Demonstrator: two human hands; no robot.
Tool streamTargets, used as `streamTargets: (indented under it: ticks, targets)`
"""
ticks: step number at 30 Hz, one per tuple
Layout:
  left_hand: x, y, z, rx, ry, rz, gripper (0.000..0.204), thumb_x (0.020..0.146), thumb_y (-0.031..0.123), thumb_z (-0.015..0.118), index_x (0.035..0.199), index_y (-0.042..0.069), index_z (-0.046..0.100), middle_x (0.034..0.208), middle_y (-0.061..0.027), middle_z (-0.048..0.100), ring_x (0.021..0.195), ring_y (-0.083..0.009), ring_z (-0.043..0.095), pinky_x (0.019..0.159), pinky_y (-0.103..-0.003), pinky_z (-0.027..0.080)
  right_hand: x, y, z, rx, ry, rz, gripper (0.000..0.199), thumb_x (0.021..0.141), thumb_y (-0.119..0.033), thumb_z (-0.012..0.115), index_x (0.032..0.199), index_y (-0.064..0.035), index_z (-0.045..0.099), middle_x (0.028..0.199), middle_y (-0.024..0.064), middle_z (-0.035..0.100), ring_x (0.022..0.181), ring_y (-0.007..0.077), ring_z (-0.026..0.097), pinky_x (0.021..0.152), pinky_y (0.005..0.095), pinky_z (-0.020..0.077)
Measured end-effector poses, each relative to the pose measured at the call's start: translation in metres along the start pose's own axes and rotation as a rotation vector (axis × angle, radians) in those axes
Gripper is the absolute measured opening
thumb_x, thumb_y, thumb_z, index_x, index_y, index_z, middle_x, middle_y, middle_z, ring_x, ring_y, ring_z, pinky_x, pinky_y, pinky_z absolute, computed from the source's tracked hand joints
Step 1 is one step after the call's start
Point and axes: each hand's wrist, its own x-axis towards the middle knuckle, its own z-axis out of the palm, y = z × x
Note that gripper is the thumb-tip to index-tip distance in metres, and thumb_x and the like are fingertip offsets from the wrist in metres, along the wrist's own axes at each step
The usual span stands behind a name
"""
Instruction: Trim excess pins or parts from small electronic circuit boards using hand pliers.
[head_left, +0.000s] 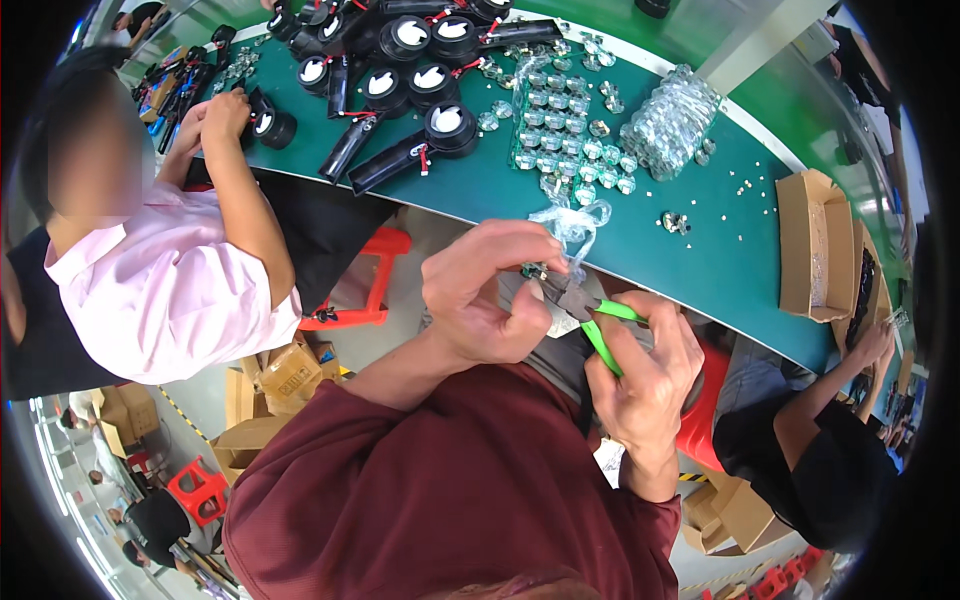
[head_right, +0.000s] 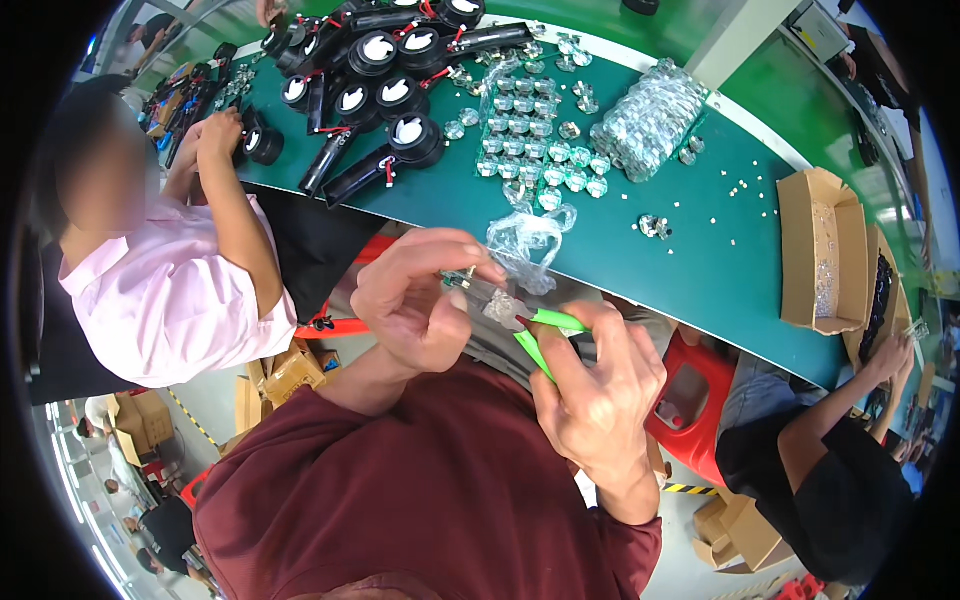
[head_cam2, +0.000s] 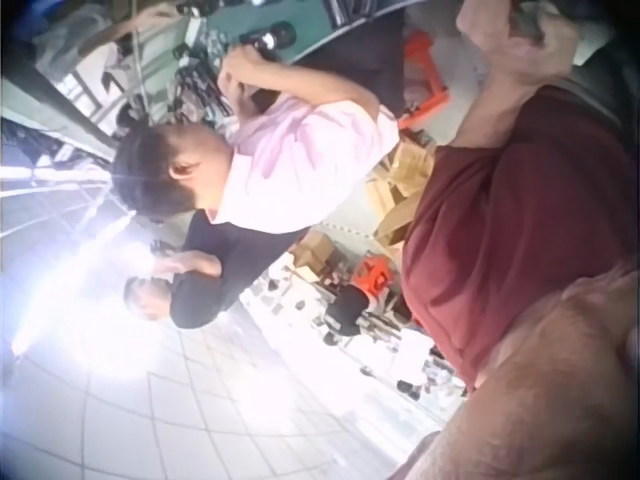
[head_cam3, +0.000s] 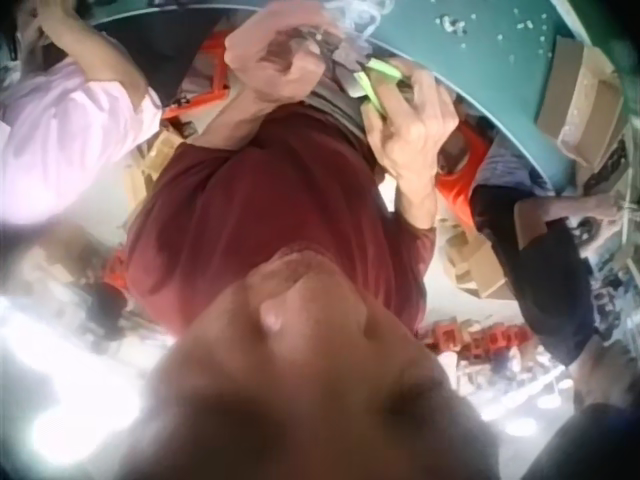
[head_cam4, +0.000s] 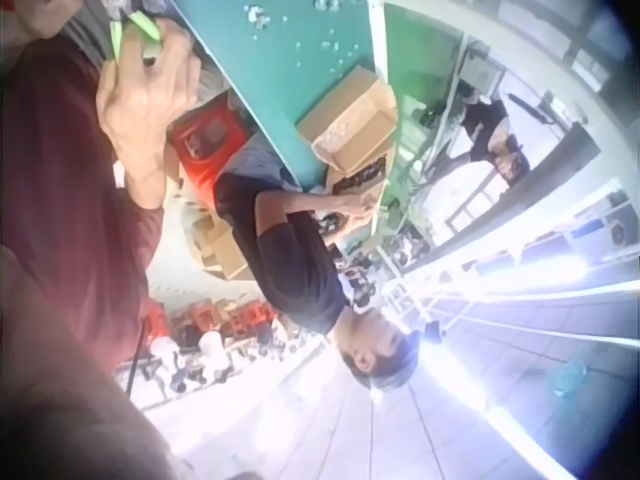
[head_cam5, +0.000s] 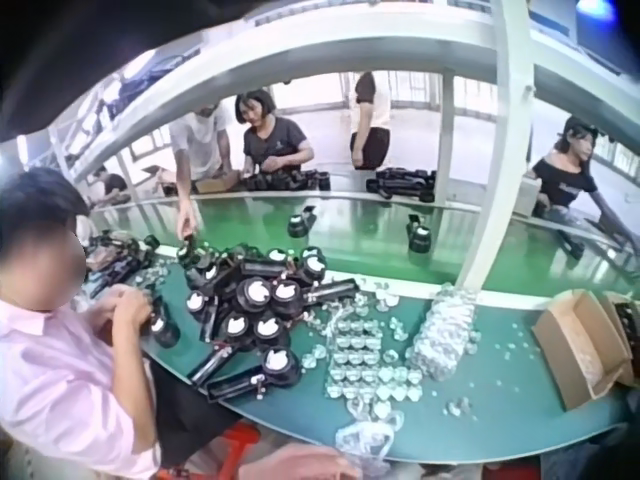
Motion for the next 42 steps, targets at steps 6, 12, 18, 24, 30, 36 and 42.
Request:
streamTargets:
  ticks: [6,12,18,24,30,36,42]
  targets:
    - [-0.0009,-0.0023,-0.0017,-0.009,-0.017,0.004,0.035,0.062,-0.009,0.056,0.094,-0.008,0.068,0.085,-0.0158,0.070,0.080,-0.0256,0.070,0.072,-0.033,0.058,0.0005,0.0009,-0.0005,-0.016,-0.015,-0.009,0.032,0.056,-0.002,0.067,0.087,-0.0006,0.073,0.097,0.0127,0.064,0.078,0.0294,0.063,0.067,0.0379,0.0507]
    - [-0.0007,-0.0032,-0.0022,-0.004,-0.023,0.021,0.036,0.061,-0.010,0.055,0.094,-0.008,0.068,0.085,-0.0162,0.070,0.081,-0.0252,0.069,0.071,-0.032,0.058,0.0000,0.0012,-0.0012,0.001,-0.032,0.004,0.033,0.056,-0.002,0.067,0.088,-0.0006,0.073,0.097,0.0128,0.064,0.079,0.0297,0.063,0.068,0.0383,0.0513]
    - [-0.0020,-0.0046,-0.0037,-0.008,-0.027,0.031,0.037,0.060,-0.010,0.055,0.094,-0.008,0.069,0.084,-0.0155,0.071,0.081,-0.0256,0.069,0.073,-0.033,0.057,-0.0005,0.0024,-0.0021,0.018,-0.039,0.005,0.034,0.056,-0.002,0.067,0.089,-0.0004,0.073,0.097,0.0130,0.065,0.079,0.0300,0.064,0.069,0.0383,0.0518]
    - [-0.0032,-0.0033,-0.0036,-0.010,-0.021,0.015,0.036,0.060,-0.009,0.055,0.094,-0.008,0.069,0.083,-0.0149,0.071,0.081,-0.0260,0.069,0.073,-0.034,0.057,-0.0006,0.0016,-0.0028,0.014,-0.044,0.009,0.035,0.055,-0.002,0.067,0.089,-0.0006,0.073,0.096,0.0131,0.065,0.080,0.0298,0.064,0.069,0.0384,0.0516]
    - [-0.0022,-0.0033,-0.0032,-0.006,-0.024,0.018,0.036,0.061,-0.009,0.056,0.094,-0.007,0.069,0.083,-0.0153,0.071,0.081,-0.0261,0.070,0.073,-0.034,0.057,-0.0002,0.0026,-0.0038,0.003,-0.036,0.003,0.034,0.055,-0.002,0.067,0.089,-0.0005,0.073,0.096,0.0134,0.065,0.080,0.0298,0.064,0.069,0.0384,0.0515]
    - [-0.0030,-0.0050,-0.0041,-0.015,-0.041,0.031,0.036,0.061,-0.009,0.057,0.095,-0.008,0.069,0.085,-0.0176,0.071,0.079,-0.0249,0.070,0.072,-0.033,0.057,-0.0015,0.0040,-0.0034,0.012,-0.031,0.000,0.034,0.056,-0.002,0.066,0.089,-0.0008,0.073,0.096,0.0134,0.065,0.080,0.0299,0.064,0.069,0.0385,0.0516]
    - [-0.0030,-0.0047,-0.0043,-0.007,-0.052,0.042,0.036,0.061,-0.009,0.057,0.096,-0.008,0.069,0.087,-0.0181,0.071,0.079,-0.0243,0.070,0.072,-0.032,0.058,-0.0018,0.0045,-0.0040,0.010,-0.019,-0.008,0.033,0.056,-0.002,0.066,0.088,-0.0011,0.073,0.096,0.0132,0.065,0.080,0.0297,0.065,0.070,0.0385,0.0516]
